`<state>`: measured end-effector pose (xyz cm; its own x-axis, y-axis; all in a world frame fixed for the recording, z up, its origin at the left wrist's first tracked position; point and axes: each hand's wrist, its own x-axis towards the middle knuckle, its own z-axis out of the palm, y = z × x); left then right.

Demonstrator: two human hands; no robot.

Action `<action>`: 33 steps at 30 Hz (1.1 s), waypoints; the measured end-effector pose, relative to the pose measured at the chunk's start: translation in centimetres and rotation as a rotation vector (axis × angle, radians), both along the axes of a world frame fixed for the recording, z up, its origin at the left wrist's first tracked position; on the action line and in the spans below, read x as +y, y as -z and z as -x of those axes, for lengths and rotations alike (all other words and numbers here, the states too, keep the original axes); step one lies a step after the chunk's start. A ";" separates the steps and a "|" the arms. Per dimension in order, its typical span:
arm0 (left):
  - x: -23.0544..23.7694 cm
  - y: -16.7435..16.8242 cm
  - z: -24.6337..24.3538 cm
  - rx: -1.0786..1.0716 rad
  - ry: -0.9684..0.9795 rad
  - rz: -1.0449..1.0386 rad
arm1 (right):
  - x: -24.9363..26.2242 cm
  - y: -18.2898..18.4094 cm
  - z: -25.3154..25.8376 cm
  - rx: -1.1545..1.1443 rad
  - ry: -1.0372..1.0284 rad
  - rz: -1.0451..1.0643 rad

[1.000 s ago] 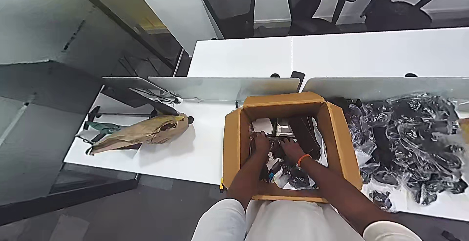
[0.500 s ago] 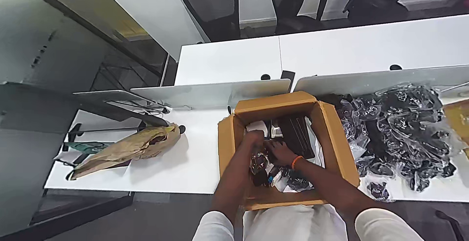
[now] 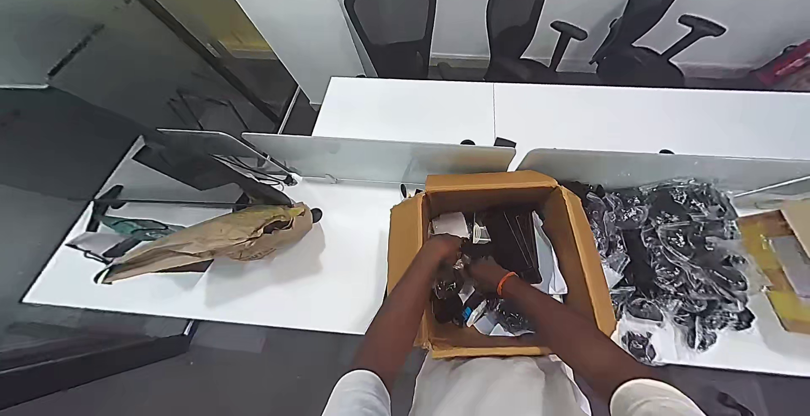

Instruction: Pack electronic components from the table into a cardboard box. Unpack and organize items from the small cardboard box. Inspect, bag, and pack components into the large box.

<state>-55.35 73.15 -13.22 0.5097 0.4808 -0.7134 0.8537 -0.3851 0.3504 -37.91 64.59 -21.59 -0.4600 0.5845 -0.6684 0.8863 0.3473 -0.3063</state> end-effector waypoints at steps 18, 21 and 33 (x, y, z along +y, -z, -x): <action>-6.8 7.7 -4.2 0.286 -0.368 -0.233 | -4.0 -8.1 -9.3 0.167 0.219 0.141; -8.1 10.7 -6.1 0.436 -0.294 -0.335 | -4.3 -7.8 -8.5 0.158 0.118 0.129; -10.6 7.1 -3.7 0.366 -0.287 -0.191 | -6.1 -8.2 -8.9 0.156 -0.039 0.081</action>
<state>-51.62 62.53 -20.30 0.0700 0.7048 -0.7060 0.9885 -0.1443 -0.0461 -28.97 58.53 -13.38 -0.5830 0.5112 -0.6315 0.8123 0.3490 -0.4674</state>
